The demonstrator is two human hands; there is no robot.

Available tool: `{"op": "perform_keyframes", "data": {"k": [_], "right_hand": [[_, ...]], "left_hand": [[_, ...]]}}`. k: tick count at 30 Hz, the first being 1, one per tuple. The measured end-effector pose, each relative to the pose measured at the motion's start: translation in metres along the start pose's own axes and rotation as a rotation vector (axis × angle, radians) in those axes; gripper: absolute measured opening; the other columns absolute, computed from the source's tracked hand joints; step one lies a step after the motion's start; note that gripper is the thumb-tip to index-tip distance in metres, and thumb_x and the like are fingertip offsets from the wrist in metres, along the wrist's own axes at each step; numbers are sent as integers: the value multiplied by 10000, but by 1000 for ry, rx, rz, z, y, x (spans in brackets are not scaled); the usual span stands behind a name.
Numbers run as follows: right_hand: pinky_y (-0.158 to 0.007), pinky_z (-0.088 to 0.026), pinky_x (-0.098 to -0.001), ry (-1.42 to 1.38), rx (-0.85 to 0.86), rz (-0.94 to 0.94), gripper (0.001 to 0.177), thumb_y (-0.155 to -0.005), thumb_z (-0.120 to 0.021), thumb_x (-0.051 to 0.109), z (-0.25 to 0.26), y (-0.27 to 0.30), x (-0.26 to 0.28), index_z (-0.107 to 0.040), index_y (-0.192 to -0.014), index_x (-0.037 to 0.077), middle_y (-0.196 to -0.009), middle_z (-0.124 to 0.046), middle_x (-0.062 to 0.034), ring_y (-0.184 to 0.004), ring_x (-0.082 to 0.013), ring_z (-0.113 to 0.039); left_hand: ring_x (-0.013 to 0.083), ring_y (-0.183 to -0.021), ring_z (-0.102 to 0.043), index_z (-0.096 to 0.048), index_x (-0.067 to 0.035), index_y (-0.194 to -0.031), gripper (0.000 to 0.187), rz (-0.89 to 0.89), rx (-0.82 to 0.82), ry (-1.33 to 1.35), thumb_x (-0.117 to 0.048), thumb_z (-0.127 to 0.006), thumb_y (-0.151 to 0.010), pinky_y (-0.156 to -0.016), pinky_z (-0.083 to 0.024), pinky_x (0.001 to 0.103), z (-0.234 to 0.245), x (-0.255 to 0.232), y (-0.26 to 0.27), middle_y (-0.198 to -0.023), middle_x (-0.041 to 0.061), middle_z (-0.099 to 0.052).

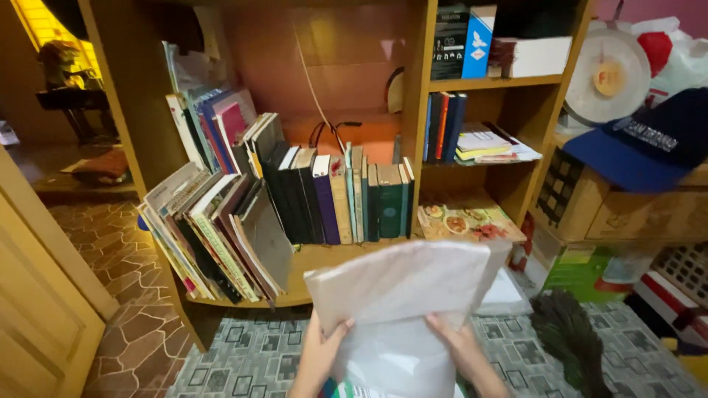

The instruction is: Sorting books, notebooks, and papers on a shelf and placing documents into a folder.

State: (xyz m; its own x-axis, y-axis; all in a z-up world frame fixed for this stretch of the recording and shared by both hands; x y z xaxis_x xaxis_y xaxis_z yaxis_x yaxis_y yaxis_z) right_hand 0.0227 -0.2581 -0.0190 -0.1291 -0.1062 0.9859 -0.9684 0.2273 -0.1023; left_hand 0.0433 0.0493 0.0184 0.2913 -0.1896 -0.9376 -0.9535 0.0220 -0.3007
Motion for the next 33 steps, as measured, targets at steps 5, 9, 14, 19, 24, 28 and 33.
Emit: {"op": "perform_keyframes", "data": {"k": [5,9,14,19,24,28,33], "right_hand": [[-887,-542,-378,-102,-11,-40,591,-802,-772,287,-1,5,8,-634,-1289,-17,-1174,-721,-152,-1034,-252,-683],[-930,-535,-347,125,12,2,623,-818,-782,340,1,2,0,-650,-1284,-52,-1192,-745,-158,-1079,-233,-695],[-909,-545,-371,39,47,-68,676,-800,-787,333,7,-1,-29,-594,-1318,-56,-1188,-738,-187,-1066,-268,-694],[-924,-550,-349,143,58,30,621,-824,-784,276,0,5,-45,-575,-1321,-31,-1198,-723,-146,-1095,-223,-673],[-929,-549,-357,0,22,192,559,-871,-749,159,17,18,-38,-540,-1345,-50,-1203,-711,-169,-1072,-218,-664],[-943,-548,-368,-9,45,52,635,-834,-765,158,58,44,-20,-496,-1386,-4,-1236,-708,-150,-1100,-214,-667],[-1009,-470,-425,-217,-30,-200,743,-768,-766,126,109,75,-18,-500,-1454,24,-1294,-696,-147,-1163,-278,-645]], "left_hand": [[218,-1152,-641,-480,-25,-1417,651,50,-15,-17,-134,-758,-838,-986,-510,347,-10,-5,6,-1266,136,-680],[216,-1151,-644,-506,-25,-1403,632,69,-61,-76,-148,-766,-840,-980,-512,352,-14,-3,3,-1267,139,-671],[214,-1113,-662,-512,-22,-1393,642,59,-52,-128,-147,-781,-824,-958,-522,351,-8,3,8,-1228,146,-703],[190,-1129,-652,-494,-31,-1411,655,-24,-66,-248,-127,-775,-827,-969,-508,331,-7,34,11,-1234,124,-696],[232,-1131,-671,-489,-22,-1429,635,106,-3,-51,-46,-701,-831,-968,-520,358,-38,0,19,-1254,158,-702],[234,-1140,-683,-452,-52,-1470,720,244,102,-78,-35,-704,-796,-974,-522,353,-58,4,24,-1269,128,-706],[318,-1283,-589,-411,-54,-1537,766,538,203,270,-352,-651,-873,-1050,-473,403,-95,36,43,-1428,193,-608]]}}
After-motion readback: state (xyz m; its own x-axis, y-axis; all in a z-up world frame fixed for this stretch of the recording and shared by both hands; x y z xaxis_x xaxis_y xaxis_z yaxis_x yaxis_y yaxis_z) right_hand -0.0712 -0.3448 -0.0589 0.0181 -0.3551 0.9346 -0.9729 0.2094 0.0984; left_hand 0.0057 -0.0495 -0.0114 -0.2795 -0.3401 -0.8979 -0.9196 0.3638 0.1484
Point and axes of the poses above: each hand's wrist, its own y-axis away from the middle knuckle, its own z-axis out of the back of the hand, x = y × z, the point moved 3 cm from there along -y, towards the middle knuckle
